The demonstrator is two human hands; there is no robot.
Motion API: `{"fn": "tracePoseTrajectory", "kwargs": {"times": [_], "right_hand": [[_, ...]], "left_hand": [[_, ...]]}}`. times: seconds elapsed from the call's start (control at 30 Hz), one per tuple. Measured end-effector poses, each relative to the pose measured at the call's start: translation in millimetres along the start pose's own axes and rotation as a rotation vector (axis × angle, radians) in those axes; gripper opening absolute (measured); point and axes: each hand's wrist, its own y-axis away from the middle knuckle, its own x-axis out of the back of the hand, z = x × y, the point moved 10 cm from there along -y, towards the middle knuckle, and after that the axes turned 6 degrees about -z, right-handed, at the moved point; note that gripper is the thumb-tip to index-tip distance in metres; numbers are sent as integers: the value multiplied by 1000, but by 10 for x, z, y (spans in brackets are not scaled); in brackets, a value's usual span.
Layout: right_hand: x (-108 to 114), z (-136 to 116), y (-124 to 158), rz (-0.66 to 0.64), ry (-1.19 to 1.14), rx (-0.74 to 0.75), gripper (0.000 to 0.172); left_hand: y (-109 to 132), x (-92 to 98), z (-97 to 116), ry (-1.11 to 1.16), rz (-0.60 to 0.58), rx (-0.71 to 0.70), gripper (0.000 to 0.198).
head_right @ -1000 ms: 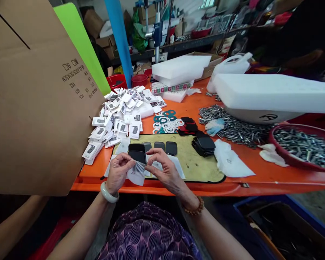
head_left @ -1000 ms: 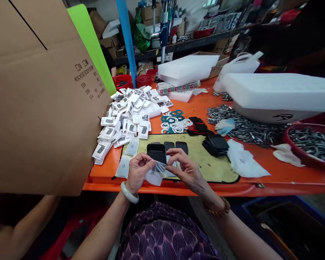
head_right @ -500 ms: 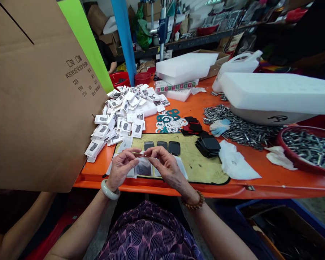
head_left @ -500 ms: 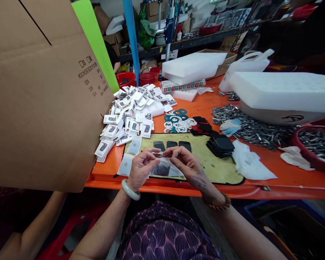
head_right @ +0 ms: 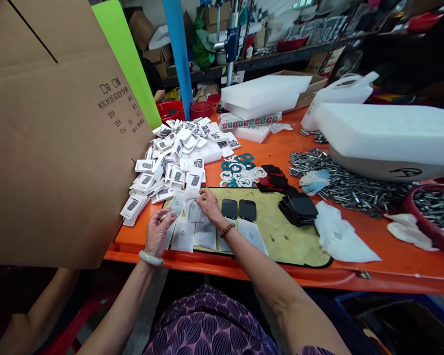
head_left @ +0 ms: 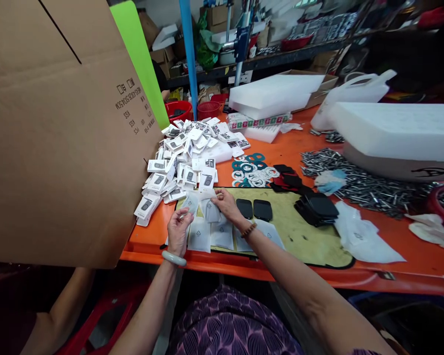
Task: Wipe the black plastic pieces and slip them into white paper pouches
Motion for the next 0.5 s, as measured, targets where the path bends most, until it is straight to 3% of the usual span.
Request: {"fn": "tracePoseTrajectory", "kwargs": {"times": [0.17, 0.3, 0.4, 0.5], "right_hand": [[-55, 14, -347, 97, 160, 19, 20], [-26, -166, -163, 127, 238, 136, 24], [317, -272, 225, 229, 300, 235, 23], [1010, -220, 781, 464, 382, 322, 19]], "left_hand": [[104, 122, -130, -30, -6, 67, 42], [185, 65, -161, -81, -35, 99, 43], [231, 5, -133, -132, -53, 106, 43], [263, -41, -157, -150, -62, 135, 46]]}}
